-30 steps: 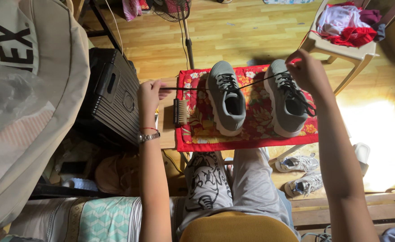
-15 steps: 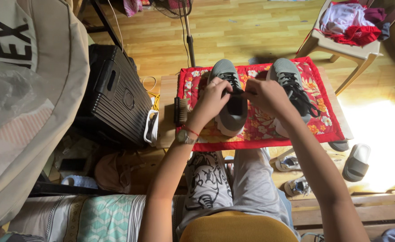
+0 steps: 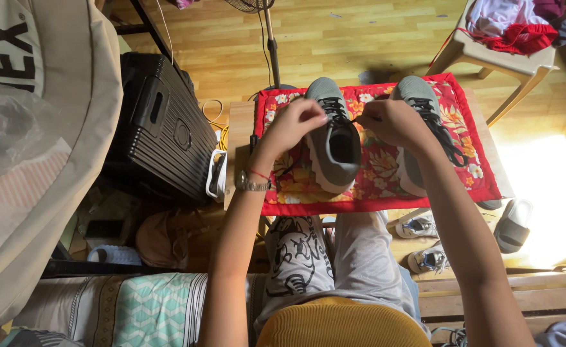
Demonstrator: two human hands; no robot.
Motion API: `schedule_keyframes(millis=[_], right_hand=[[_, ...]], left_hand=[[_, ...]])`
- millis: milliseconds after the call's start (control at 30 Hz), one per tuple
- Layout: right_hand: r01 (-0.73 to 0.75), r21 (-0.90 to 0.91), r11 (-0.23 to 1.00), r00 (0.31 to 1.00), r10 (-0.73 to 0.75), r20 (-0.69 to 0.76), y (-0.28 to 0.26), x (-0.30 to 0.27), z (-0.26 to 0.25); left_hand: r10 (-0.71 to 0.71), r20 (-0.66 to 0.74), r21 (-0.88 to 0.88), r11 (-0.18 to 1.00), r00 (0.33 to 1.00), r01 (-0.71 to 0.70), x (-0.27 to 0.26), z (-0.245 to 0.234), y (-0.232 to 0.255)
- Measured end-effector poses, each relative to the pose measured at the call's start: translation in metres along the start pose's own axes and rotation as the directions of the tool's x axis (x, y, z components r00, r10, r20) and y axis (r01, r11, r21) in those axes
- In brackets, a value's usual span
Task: The person removes the laces from a pair of grey sneakers and then re-laces them by threading the laces through the eyelets and tying a knot.
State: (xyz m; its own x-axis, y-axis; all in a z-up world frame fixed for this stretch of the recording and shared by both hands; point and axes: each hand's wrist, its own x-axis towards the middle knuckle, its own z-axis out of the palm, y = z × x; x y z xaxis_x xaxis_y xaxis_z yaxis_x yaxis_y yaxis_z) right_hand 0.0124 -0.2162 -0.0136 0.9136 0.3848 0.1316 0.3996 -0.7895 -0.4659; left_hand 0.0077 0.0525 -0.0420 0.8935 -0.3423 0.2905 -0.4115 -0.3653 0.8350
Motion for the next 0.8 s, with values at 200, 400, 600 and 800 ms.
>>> schedule_keyframes(millis=[200, 400, 600, 800], right_hand=[[-0.062, 0.069, 0.996, 0.997, 0.065, -0.033, 0.017, 0.019, 0.012], [-0.274, 0.594, 0.756, 0.962, 0.210, 0.176, 0.023, 0.043, 0.012], [-0.303, 0.733, 0.610, 0.953, 0.180, 0.244, -0.003, 0.045, -0.001], [0.027, 0.521, 0.853, 0.999, 0.001, -0.053, -0.035, 0.009, 0.006]], left_hand=[[0.136, 0.143, -0.666, 0.746, 0.980, -0.006, 0.028, 0.036, -0.012], [0.160, 0.089, -0.495, 0.863, 0.983, -0.095, 0.035, 0.051, -0.024], [0.139, 0.060, -0.528, 0.845, 0.988, -0.086, 0.037, 0.063, -0.028], [-0.071, -0.228, -0.523, 0.850, 0.971, -0.061, 0.046, 0.071, -0.039]])
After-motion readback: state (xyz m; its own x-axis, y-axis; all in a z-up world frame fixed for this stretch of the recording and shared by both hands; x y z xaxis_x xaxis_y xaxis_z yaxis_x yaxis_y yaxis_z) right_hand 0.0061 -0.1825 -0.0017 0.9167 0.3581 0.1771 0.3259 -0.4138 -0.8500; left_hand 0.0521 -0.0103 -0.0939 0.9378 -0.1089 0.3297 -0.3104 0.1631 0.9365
